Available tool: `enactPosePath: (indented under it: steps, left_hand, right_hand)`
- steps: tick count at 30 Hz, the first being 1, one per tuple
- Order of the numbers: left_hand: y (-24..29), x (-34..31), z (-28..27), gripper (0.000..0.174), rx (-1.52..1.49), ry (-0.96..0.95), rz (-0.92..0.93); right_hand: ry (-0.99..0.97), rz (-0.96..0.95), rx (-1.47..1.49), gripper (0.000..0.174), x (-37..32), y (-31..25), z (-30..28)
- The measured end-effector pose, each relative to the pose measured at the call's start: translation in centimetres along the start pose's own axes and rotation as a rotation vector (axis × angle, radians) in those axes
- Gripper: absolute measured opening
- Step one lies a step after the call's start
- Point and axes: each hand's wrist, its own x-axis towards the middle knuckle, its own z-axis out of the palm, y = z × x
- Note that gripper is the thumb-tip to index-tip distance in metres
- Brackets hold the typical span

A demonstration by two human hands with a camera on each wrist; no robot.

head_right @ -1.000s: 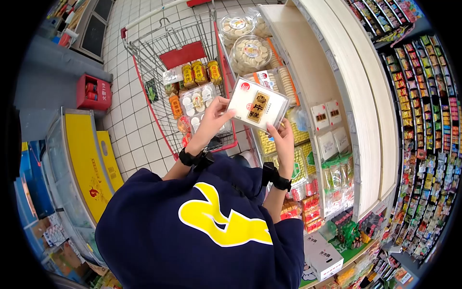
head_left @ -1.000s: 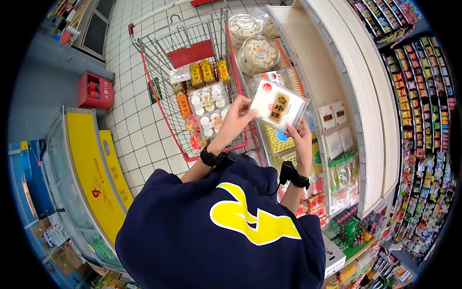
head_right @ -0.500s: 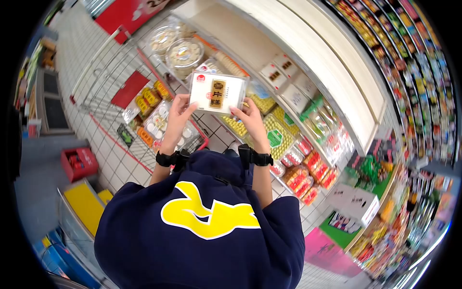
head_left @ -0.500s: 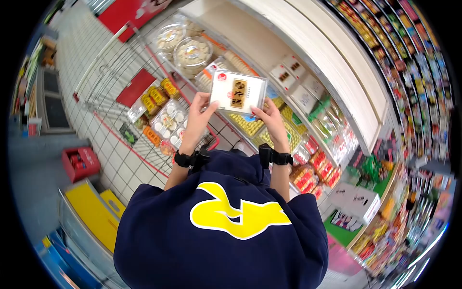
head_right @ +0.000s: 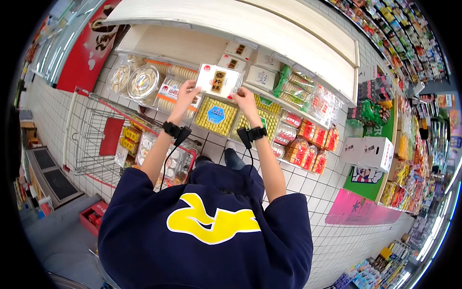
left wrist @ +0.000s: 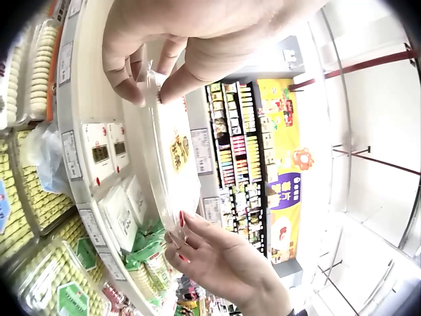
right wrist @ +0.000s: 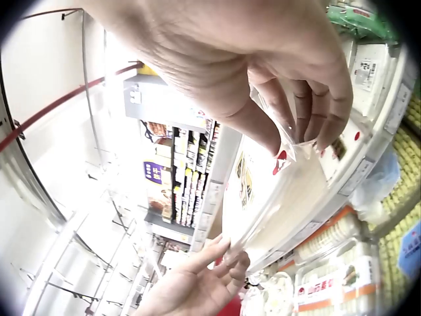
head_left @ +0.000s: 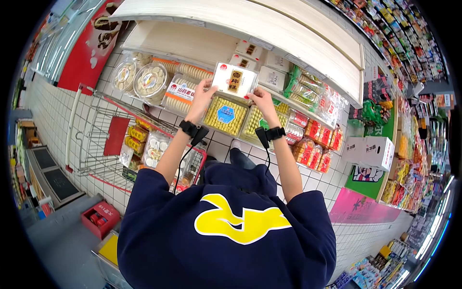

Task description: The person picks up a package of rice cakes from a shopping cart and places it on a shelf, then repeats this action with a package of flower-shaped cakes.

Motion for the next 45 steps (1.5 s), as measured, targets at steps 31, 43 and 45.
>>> enactPosePath:
  steps: [31, 43, 45]
  left_hand:
    - [-17.6, 20.1, 4.3, 0.039, 0.160, 0.309, -0.116]
    - [-9.3, 8.4, -0.6, 0.039, -0.317, 0.224, -0.205]
    - [-8.0, 5.0, -2.4, 0.040, -0.378, 0.286, -0.155]
  right_hand:
    - [0.101, 0.207, 0.150, 0.050, 17.0, 10.2, -3.1]
    - [0.113, -0.057, 0.090, 0.031, 13.7, 7.2, 4.8]
    - [0.029, -0.029, 0.116, 0.029, 12.5, 6.9, 7.9]
